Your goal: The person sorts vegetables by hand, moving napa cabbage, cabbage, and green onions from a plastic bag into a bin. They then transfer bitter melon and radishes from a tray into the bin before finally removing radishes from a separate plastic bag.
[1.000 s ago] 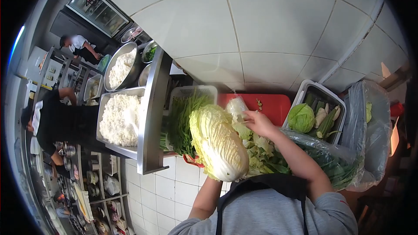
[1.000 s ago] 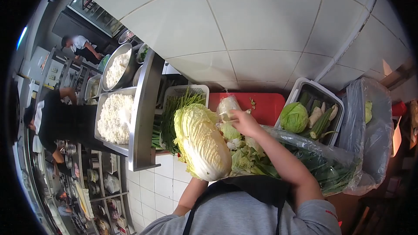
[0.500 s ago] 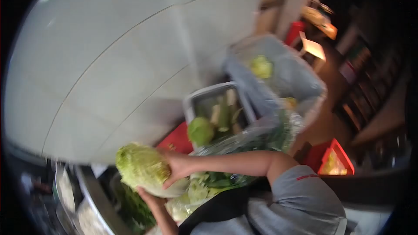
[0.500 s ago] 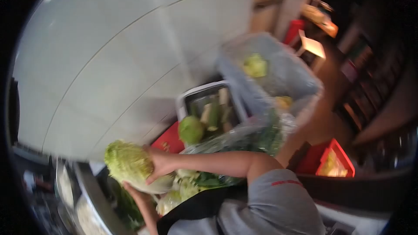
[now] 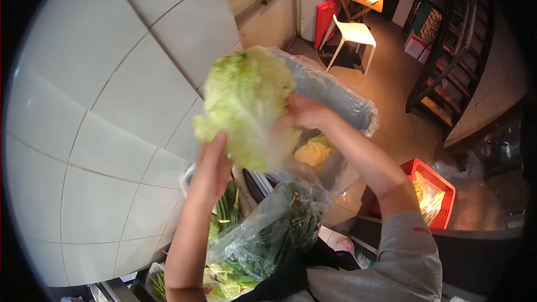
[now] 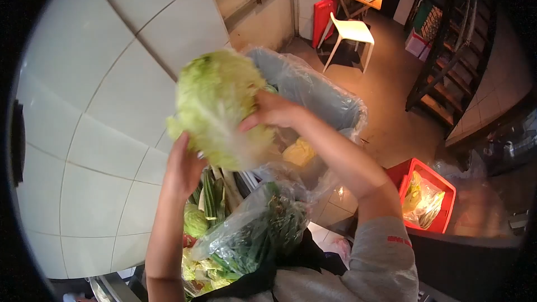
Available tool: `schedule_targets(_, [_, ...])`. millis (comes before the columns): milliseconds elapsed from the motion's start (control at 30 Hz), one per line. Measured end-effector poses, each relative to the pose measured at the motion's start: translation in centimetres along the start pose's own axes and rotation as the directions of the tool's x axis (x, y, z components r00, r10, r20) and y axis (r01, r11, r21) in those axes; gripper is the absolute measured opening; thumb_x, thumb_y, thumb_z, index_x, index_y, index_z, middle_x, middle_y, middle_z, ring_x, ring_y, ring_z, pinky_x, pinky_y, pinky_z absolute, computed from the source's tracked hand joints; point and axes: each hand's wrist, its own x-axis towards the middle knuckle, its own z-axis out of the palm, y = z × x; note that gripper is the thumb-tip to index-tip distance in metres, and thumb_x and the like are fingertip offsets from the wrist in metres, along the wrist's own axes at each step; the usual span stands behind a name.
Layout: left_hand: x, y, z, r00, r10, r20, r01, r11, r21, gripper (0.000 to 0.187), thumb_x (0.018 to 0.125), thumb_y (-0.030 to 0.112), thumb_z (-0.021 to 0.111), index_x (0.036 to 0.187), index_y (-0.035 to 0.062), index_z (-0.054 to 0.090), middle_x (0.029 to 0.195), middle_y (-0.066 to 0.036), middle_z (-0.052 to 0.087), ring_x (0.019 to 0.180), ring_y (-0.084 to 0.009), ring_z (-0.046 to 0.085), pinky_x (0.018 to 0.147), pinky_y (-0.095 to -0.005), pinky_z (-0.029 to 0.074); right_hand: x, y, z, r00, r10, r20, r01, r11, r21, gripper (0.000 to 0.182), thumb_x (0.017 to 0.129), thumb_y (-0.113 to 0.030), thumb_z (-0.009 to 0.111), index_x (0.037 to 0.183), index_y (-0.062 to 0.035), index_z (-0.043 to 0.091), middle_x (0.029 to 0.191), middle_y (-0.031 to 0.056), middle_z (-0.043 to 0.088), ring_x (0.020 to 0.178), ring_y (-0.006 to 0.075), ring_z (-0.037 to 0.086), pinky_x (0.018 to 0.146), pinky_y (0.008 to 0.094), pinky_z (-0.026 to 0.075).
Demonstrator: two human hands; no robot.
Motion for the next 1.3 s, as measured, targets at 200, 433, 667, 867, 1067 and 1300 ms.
schedule_targets(200, [16.2,-10.0,1.6,0.977,-0.213,0.005,0.208,0.958,0.198,0.079,0.078,0.047,0.064,0.134,0.0002,0.032,0.133,-0.011,0.041,0.119,-0.0222,0.042,0.1,-0.0338,0.032,0.4,14.2,-9.0,0.979,0.158,-0.127,-0.064,0.834,0.549,0.077,0.067,-0.014,0.075,0.13,-0.0009,0.034,0.123,0.0101,0.048,0.115,0.0208,0.045,0.097,0.0326,0.039])
schedule_targets(433, [23.6,-20.3,-3.3,0.9,-0.429,-0.079,0.43,0.903,-0.009,0.08,0.081,0.064,0.045,0.137,0.0088,0.029,0.134,-0.01,0.04,0.123,-0.0248,0.039,0.101,-0.0425,0.03,3.5,19.0,-15.2,0.996,0.059,-0.066,-0.06,0.998,-0.003,0.085,0.059,-0.014,0.08,0.13,-0.004,0.035,0.123,0.009,0.05,0.113,0.0196,0.047,0.097,0.0318,0.037])
schedule_targets(667, [24.7,-22.0,0.0,0.879,-0.378,-0.29,0.345,0.925,-0.162,0.088,0.079,0.074,0.028,0.135,0.0063,0.034,0.131,-0.012,0.044,0.119,-0.0291,0.044,0.101,-0.0433,0.031,6.5,22.0,-18.5,0.961,0.257,0.102,-0.243,0.961,-0.132,0.069,0.06,-0.013,0.079,0.12,-0.0012,0.047,0.112,0.0084,0.057,0.106,0.0192,0.052,0.094,0.0321,0.04])
schedule_targets(867, [30.2,-20.8,-1.1,0.816,-0.263,-0.514,0.559,0.134,0.818,0.102,0.075,0.077,0.028,0.126,-0.0104,0.039,0.122,-0.028,0.049,0.114,-0.0356,0.048,0.098,-0.039,0.035,3.7,27.7,-14.6,0.78,0.575,0.247,-0.617,0.644,0.452,0.057,0.077,-0.022,0.07,0.124,-0.0026,0.045,0.119,0.0108,0.054,0.106,0.0205,0.054,0.091,0.0357,0.043])
schedule_targets(1067, [30.8,-27.7,-5.1,0.787,-0.509,-0.35,0.468,0.121,0.876,0.11,0.072,0.082,0.022,0.134,-0.0086,0.026,0.141,-0.029,0.017,0.132,-0.0375,0.023,0.107,-0.0427,0.02,3.0,31.6,-14.2,0.546,0.752,0.368,-0.828,0.418,0.375,0.063,0.083,-0.041,0.061,0.131,-0.007,0.038,0.129,0.0113,0.046,0.102,0.0186,0.056,0.079,0.0356,0.048])
schedule_targets(1300, [29.7,-26.4,-4.0,0.746,-0.647,-0.156,0.425,0.283,0.86,0.092,0.077,0.077,0.016,0.137,0.01,0.034,0.144,-0.018,0.024,0.134,-0.0314,0.019,0.108,-0.0413,0.02,7.7,19.0,-15.1,0.497,0.864,-0.079,-0.491,0.205,-0.847,0.058,0.082,-0.043,0.058,0.123,-0.005,0.045,0.129,0.0185,0.045,0.105,0.0252,0.055,0.084,0.0396,0.047])
